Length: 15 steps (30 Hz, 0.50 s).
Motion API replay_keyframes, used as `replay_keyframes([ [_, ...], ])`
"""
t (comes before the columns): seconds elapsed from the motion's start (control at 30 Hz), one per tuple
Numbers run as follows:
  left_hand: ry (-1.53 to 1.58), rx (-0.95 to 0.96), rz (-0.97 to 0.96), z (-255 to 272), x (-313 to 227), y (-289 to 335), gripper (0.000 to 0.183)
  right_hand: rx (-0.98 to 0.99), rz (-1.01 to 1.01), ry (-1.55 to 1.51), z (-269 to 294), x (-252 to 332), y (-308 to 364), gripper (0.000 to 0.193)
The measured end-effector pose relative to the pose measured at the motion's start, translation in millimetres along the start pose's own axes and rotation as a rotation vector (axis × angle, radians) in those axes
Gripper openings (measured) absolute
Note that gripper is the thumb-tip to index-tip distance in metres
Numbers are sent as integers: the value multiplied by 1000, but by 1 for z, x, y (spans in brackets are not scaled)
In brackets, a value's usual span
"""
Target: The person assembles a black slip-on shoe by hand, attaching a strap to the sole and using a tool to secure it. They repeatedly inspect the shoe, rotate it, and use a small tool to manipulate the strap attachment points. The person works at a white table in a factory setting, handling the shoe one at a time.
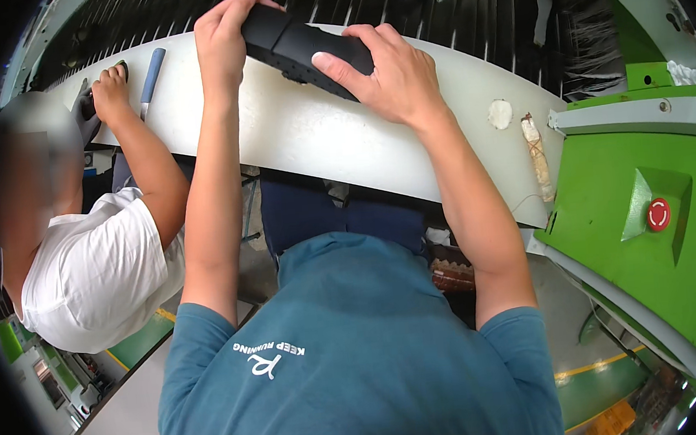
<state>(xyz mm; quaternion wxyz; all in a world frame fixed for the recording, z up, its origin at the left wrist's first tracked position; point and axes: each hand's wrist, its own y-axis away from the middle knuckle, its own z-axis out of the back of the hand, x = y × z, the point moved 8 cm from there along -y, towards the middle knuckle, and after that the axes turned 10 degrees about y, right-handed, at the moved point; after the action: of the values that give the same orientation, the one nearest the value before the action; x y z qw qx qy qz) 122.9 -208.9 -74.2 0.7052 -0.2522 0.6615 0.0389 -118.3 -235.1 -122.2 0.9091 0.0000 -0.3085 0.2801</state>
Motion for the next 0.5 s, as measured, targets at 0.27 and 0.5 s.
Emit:
replay_keyframes([
  [0.27,6,-36,55,-3,16,-24,42,108,-26,-98,-1,-2,-7,102],
  [0.5,135,-45,92,2,33,-31,33,152,-34,-229,0,-9,-5,91],
])
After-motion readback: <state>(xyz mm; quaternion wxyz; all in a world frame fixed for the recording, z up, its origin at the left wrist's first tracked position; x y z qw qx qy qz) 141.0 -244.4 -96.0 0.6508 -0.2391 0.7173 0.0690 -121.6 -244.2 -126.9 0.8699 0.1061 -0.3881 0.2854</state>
